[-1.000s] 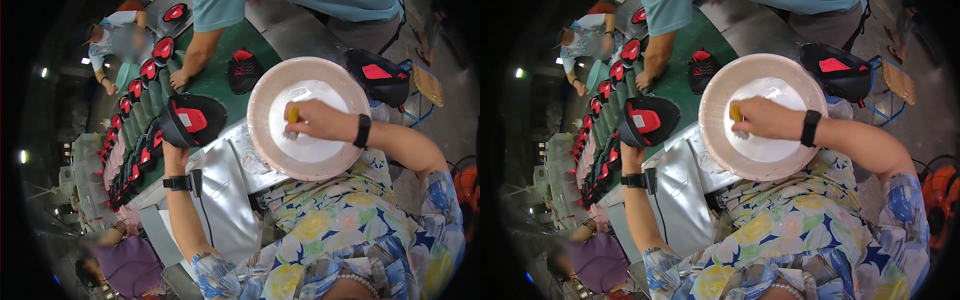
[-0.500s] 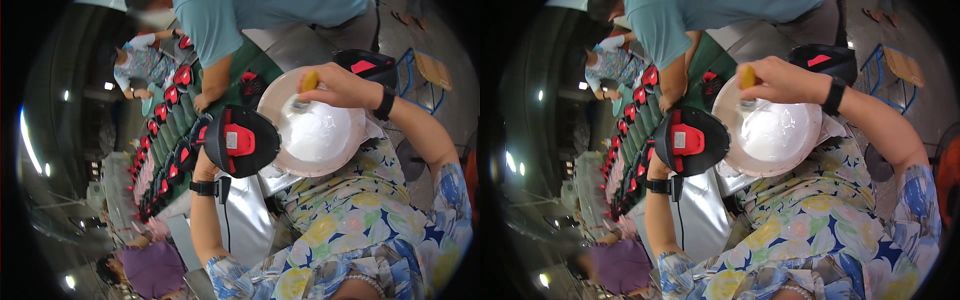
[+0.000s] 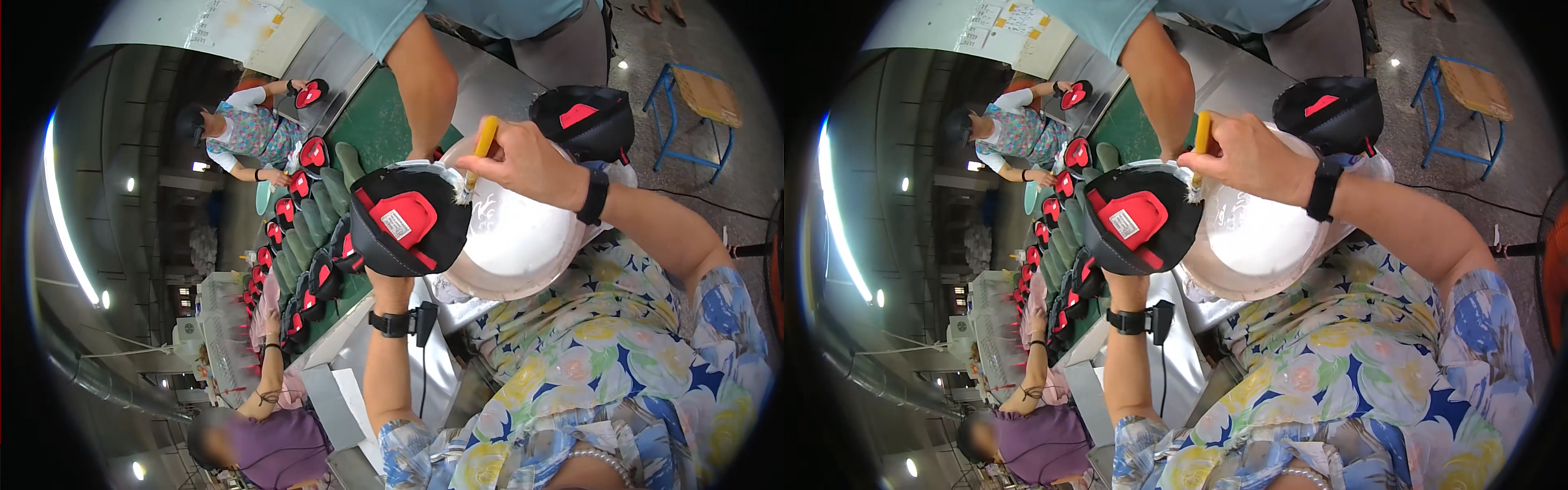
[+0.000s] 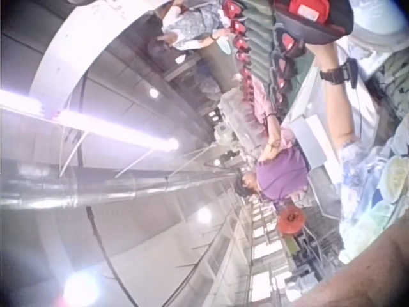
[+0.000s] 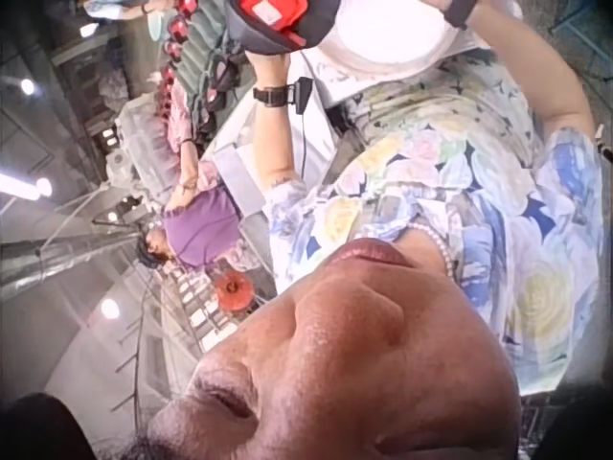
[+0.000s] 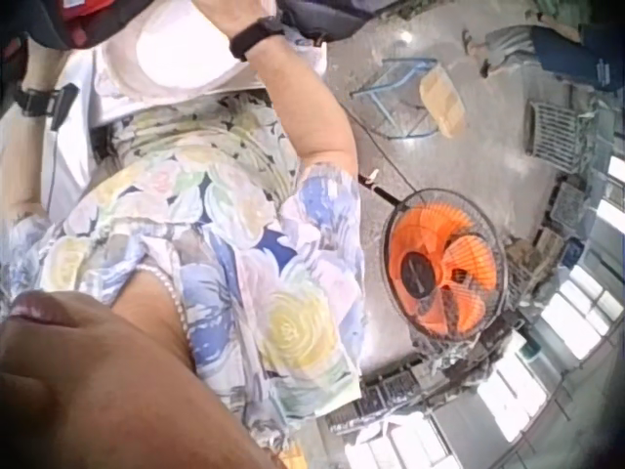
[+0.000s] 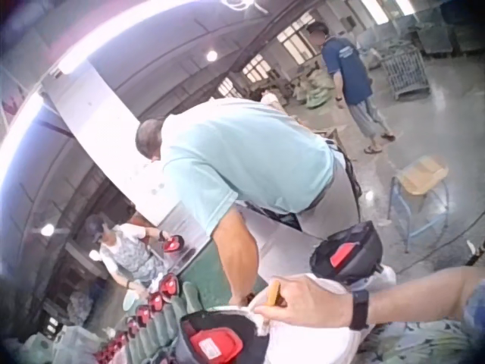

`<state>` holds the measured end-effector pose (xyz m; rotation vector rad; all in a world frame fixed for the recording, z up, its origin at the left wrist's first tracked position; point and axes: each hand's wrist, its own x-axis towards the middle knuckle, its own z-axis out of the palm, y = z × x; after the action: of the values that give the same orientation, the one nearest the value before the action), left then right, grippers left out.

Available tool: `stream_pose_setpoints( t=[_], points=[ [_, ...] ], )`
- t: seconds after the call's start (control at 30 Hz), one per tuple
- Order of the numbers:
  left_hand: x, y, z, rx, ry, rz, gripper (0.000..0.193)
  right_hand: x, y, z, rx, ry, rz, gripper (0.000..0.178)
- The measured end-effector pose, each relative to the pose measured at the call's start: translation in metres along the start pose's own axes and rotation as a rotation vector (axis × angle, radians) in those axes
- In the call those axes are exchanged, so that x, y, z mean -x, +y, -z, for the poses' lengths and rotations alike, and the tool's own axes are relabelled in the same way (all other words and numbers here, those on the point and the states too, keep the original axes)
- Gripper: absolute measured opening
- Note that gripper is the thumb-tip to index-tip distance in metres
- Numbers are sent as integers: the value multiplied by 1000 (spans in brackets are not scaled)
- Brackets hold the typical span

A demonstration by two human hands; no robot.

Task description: The recorder is using a brush to apply a white adhesive to the inner edges of shoe uppers in a factory setting.

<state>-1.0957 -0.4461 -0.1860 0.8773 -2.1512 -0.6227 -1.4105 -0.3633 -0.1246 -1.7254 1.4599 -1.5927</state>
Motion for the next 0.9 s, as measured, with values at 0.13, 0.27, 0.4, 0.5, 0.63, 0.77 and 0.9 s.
stream_pose_setpoints(
  t=[0.13, 0.27, 0.4, 0.5, 0.63, 0.77, 0.9],
  points=[
    [9, -4, -22, 198, 204, 116, 56, 9, 9, -11, -92, 83, -199, 37],
    [19, -26, -27, -368, 282, -83, 45, 16, 8, -15, -223, 21, -386, 39],
    [7, -27, -27, -498, 372, -218, 44, 28, 11, -26, -419, -44, -448, 37],
    [-6, -17, -29, -204, 421, -154, 44, 32, 21, -23, -484, -81, -493, 37],
    [-7, -18, -12, 75, 480, -88, 44, 31, 13, -16, -570, -15, -365, 35],
    [-3, -4, 10, -144, 44, -27, 35, 26, 9, -5, -551, 10, -152, 27],
    [10, 37, -16, 1396, -268, 890, 59, 26, 1, -2, -246, -45, 164, 21]
  ],
)
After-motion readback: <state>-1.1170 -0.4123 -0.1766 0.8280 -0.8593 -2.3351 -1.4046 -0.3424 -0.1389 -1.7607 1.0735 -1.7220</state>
